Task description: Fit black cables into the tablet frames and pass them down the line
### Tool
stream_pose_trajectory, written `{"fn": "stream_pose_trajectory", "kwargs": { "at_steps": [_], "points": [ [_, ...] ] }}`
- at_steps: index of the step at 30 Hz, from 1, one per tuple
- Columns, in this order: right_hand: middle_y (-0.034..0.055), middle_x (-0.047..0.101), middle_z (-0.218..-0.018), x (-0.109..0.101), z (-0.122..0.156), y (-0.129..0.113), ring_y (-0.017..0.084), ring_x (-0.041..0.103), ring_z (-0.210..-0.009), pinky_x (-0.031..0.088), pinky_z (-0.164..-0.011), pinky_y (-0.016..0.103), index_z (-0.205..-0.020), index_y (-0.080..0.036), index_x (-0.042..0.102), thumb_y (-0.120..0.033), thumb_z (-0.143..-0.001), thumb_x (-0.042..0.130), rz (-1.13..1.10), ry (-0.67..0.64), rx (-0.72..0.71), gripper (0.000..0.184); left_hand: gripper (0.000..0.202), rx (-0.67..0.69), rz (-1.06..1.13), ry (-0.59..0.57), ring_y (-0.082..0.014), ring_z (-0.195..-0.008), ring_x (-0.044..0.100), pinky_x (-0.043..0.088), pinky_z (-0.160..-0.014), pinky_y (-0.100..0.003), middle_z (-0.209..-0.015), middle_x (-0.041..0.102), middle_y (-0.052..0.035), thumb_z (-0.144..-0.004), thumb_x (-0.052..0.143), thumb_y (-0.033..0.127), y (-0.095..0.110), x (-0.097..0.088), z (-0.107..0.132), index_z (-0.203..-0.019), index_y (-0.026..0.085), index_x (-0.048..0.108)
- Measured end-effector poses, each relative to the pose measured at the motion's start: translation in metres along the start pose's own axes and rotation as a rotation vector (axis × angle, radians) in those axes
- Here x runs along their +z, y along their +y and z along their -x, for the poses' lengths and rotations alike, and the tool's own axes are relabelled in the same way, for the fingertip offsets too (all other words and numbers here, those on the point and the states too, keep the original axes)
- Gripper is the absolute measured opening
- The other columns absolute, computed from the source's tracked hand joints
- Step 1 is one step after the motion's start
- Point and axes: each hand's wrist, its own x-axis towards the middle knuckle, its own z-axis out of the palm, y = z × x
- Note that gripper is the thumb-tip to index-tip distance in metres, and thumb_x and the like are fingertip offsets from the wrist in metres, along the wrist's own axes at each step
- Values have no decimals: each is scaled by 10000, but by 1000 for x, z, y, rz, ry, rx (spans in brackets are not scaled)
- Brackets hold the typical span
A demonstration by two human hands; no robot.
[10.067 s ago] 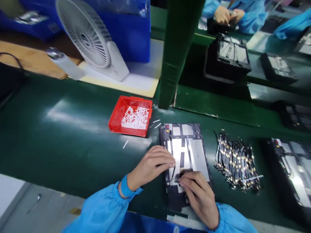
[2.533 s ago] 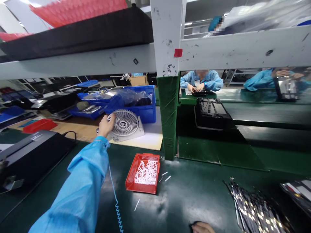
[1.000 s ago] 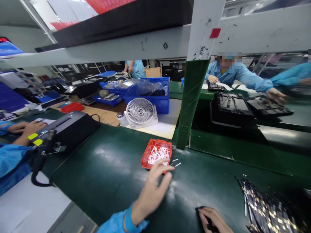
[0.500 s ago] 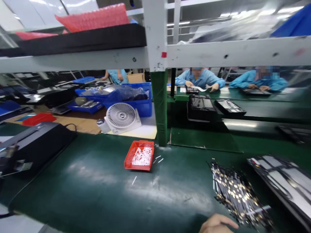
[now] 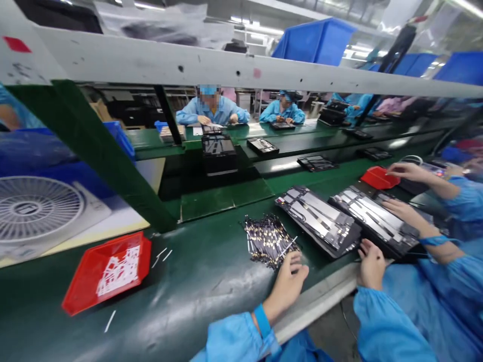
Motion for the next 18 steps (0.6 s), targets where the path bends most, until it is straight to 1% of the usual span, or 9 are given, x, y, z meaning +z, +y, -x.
{"fn": "stream_pose_trajectory", "kwargs": {
  "at_steps": [2,4,6,8,11,13,15,18],
  "points": [
    [85,614,-1179,6,-16,7,206,619,-1038,512,-904,430,-1182,-145,587,-412,-963,544,1,-11,17,347,472,-27,38,35,-269,-1189,548,436,-1023,-484,-1366,506,-137,-872,646,292,1,17,-25,-1302,172,494],
    [82,610,-1181,8,-29,9,211,610,-1053,505,-914,436,-1169,-145,593,-392,-956,562,22,-29,34,328,513,-44,80,90,-305,-1273,479,401,-1047,-547,-1430,448,-120,-888,636,317,3,34,-49,-1353,198,456],
    [78,612,-1174,7,-36,10,214,606,-1059,502,-918,438,-1150,-142,602,-384,-951,572,41,-63,54,315,516,-43,129,143,-323,-1323,424,366,-1070,-572,-1464,413,-109,-890,635,340,5,50,-69,-1358,213,459],
    [77,614,-1169,5,-40,10,213,609,-1053,504,-913,434,-1147,-142,603,-385,-950,572,43,-106,77,314,482,-20,193,168,-312,-1310,443,370,-1070,-565,-1446,440,-104,-894,630,338,7,66,-83,-1336,212,484],
    [80,614,-1170,1,-38,10,209,611,-1047,505,-910,432,-1150,-143,601,-395,-954,565,19,-168,117,322,421,2,305,176,-282,-1245,510,421,-1037,-533,-1392,499,-100,-906,617,319,10,86,-94,-1300,209,518],
    [83,612,-1182,-1,-35,8,212,606,-1062,495,-924,441,-1151,-144,602,-406,-954,560,-5,-201,143,331,408,-18,373,196,-272,-1229,524,442,-1022,-512,-1383,506,-97,-906,619,307,12,95,-97,-1291,213,524],
    [86,606,-1202,-4,-32,3,219,595,-1088,478,-946,452,-1154,-145,604,-427,-955,550,-39,-229,162,349,390,-62,433,207,-258,-1191,553,473,-992,-488,-1356,528,-95,-907,618,301,15,98,-100,-1276,210,533],
    [91,603,-1222,-8,-28,-9,220,590,-1096,470,-948,451,-1161,-148,609,-485,-960,514,-109,-271,190,404,339,-166,495,201,-229,-1066,618,528,-907,-452,-1236,601,-92,-910,615,316,19,95,-105,-1212,170,567]
  ]
}}
